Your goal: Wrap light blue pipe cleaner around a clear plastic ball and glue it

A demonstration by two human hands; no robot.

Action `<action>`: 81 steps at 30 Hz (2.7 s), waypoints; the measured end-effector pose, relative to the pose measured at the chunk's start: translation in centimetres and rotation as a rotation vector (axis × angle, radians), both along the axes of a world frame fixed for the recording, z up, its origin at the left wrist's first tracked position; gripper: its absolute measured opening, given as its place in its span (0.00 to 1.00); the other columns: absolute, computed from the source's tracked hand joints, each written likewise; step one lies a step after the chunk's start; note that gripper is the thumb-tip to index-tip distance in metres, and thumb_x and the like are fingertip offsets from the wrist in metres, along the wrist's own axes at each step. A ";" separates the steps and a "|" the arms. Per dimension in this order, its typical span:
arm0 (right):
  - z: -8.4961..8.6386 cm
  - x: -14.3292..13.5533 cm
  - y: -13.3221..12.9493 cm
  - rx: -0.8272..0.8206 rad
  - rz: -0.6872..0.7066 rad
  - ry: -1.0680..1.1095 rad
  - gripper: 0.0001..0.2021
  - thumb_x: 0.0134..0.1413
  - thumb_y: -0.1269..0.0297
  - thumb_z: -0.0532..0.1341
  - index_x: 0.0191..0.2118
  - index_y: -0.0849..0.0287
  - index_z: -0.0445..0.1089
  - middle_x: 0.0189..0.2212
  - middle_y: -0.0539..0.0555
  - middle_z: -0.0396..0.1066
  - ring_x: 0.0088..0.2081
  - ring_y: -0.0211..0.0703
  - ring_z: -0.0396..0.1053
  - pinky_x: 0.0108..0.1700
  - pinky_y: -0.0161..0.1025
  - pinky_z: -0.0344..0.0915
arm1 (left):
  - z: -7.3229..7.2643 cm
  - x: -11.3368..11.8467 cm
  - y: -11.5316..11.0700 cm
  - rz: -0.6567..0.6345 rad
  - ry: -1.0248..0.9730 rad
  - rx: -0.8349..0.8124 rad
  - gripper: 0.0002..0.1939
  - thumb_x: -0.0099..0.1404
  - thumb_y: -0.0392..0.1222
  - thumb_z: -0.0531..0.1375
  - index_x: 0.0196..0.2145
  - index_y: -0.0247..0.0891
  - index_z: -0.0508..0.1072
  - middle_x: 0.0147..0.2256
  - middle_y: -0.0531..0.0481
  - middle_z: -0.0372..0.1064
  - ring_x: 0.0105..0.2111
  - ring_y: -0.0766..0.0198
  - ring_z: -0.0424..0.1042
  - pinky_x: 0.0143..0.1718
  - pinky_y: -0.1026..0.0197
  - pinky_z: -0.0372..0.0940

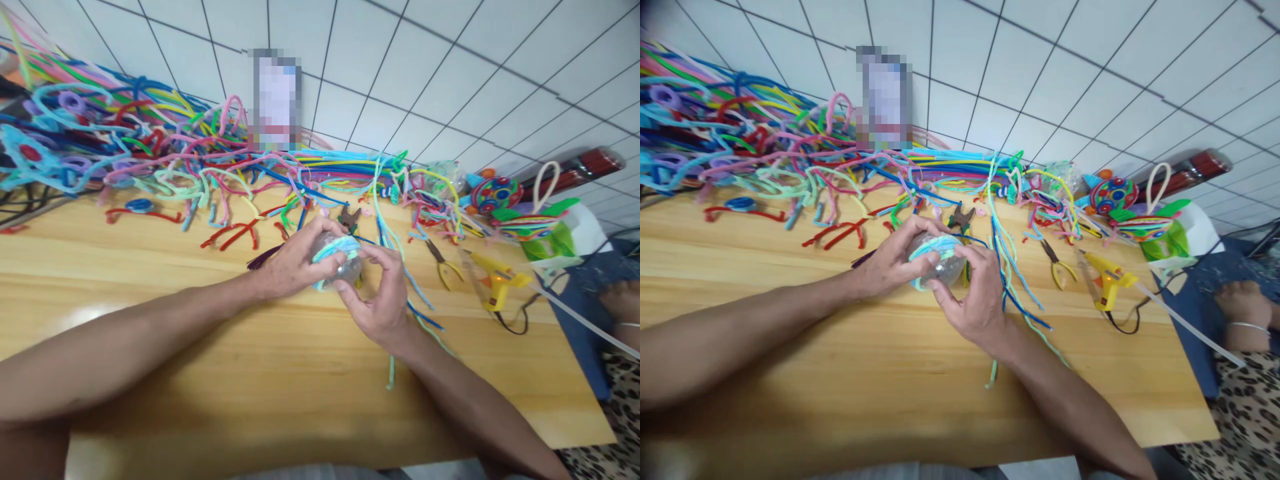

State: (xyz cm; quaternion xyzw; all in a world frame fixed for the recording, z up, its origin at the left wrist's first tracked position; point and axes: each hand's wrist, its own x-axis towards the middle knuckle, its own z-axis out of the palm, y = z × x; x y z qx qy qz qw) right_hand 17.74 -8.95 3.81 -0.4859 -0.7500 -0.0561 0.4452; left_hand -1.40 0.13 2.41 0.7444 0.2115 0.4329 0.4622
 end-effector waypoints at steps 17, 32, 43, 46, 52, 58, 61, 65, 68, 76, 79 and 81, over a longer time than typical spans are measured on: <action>-0.7 0.5 0.7 0.066 0.055 -0.115 0.43 0.60 0.58 0.74 0.75 0.53 0.56 0.59 0.64 0.72 0.61 0.64 0.74 0.60 0.68 0.78 | -0.3 0.0 0.0 0.075 0.002 0.169 0.18 0.78 0.48 0.63 0.62 0.46 0.72 0.59 0.43 0.73 0.64 0.51 0.71 0.70 0.44 0.66; -1.0 1.5 1.4 0.088 0.151 -0.181 0.45 0.60 0.61 0.73 0.77 0.52 0.53 0.59 0.64 0.71 0.62 0.64 0.74 0.60 0.69 0.79 | 0.1 -1.0 0.4 -0.072 0.028 0.011 0.19 0.81 0.56 0.57 0.62 0.46 0.68 0.62 0.41 0.70 0.65 0.49 0.70 0.69 0.43 0.65; -1.3 1.5 1.3 0.055 0.140 -0.162 0.44 0.60 0.58 0.74 0.76 0.50 0.53 0.59 0.64 0.72 0.61 0.64 0.75 0.60 0.69 0.79 | 0.2 -0.9 0.5 -0.078 -0.010 -0.068 0.17 0.82 0.57 0.56 0.60 0.46 0.70 0.62 0.43 0.72 0.64 0.51 0.71 0.68 0.46 0.65; -1.3 1.5 1.3 0.055 0.144 -0.162 0.44 0.61 0.58 0.73 0.76 0.49 0.53 0.60 0.63 0.72 0.62 0.65 0.75 0.61 0.70 0.78 | 0.4 -0.8 0.5 -0.071 -0.013 -0.060 0.17 0.81 0.57 0.58 0.58 0.46 0.70 0.61 0.43 0.72 0.63 0.51 0.71 0.68 0.45 0.65; -1.2 1.5 1.2 0.059 0.143 -0.162 0.45 0.61 0.59 0.74 0.77 0.50 0.52 0.60 0.63 0.72 0.62 0.65 0.75 0.60 0.70 0.79 | 0.3 -0.6 0.7 -0.058 -0.022 -0.047 0.17 0.79 0.57 0.61 0.57 0.46 0.71 0.59 0.42 0.73 0.61 0.52 0.73 0.66 0.47 0.66; -1.3 1.4 1.3 0.054 0.137 -0.162 0.44 0.62 0.58 0.73 0.76 0.49 0.52 0.60 0.63 0.72 0.62 0.64 0.76 0.60 0.71 0.79 | 0.2 -0.5 0.9 -0.053 -0.021 -0.033 0.18 0.78 0.58 0.62 0.56 0.45 0.71 0.57 0.42 0.73 0.59 0.52 0.73 0.64 0.48 0.67; -1.3 1.4 1.3 0.052 0.132 -0.171 0.44 0.62 0.58 0.73 0.76 0.49 0.52 0.59 0.63 0.72 0.62 0.65 0.76 0.60 0.71 0.79 | 0.3 -0.6 1.0 -0.058 -0.011 -0.040 0.18 0.78 0.59 0.62 0.55 0.46 0.71 0.56 0.43 0.73 0.57 0.52 0.73 0.62 0.48 0.68; -1.2 1.4 1.2 0.059 0.146 -0.172 0.44 0.62 0.58 0.73 0.76 0.49 0.52 0.59 0.63 0.72 0.62 0.65 0.75 0.60 0.71 0.78 | 0.4 -0.6 0.9 -0.067 -0.003 -0.052 0.17 0.78 0.58 0.62 0.54 0.46 0.71 0.57 0.44 0.73 0.58 0.52 0.73 0.62 0.49 0.69; -1.0 1.4 1.2 0.051 0.158 -0.157 0.44 0.61 0.57 0.73 0.76 0.51 0.52 0.59 0.64 0.72 0.61 0.66 0.75 0.60 0.71 0.78 | 0.3 -0.4 0.8 -0.054 -0.005 -0.054 0.17 0.75 0.54 0.66 0.54 0.47 0.70 0.58 0.44 0.72 0.58 0.53 0.73 0.61 0.49 0.69; -0.9 1.1 1.2 0.081 0.188 -0.076 0.43 0.59 0.56 0.72 0.75 0.55 0.56 0.56 0.64 0.73 0.60 0.65 0.75 0.59 0.70 0.78 | 0.0 -0.2 0.8 -0.061 -0.011 -0.051 0.17 0.74 0.52 0.66 0.55 0.46 0.70 0.58 0.43 0.73 0.60 0.53 0.73 0.63 0.50 0.68; -0.9 1.1 1.2 0.084 0.191 -0.074 0.42 0.59 0.57 0.71 0.75 0.54 0.56 0.56 0.63 0.73 0.60 0.65 0.75 0.59 0.70 0.78 | 0.1 -0.2 0.8 -0.061 -0.017 -0.058 0.18 0.74 0.52 0.67 0.55 0.45 0.70 0.59 0.44 0.73 0.59 0.54 0.73 0.63 0.51 0.68; -0.8 1.1 1.2 0.085 0.194 -0.074 0.42 0.59 0.58 0.71 0.75 0.56 0.57 0.56 0.64 0.73 0.60 0.64 0.75 0.59 0.69 0.78 | 0.1 -0.2 0.8 -0.065 -0.010 -0.050 0.17 0.74 0.51 0.66 0.55 0.45 0.70 0.58 0.43 0.72 0.59 0.54 0.73 0.63 0.50 0.68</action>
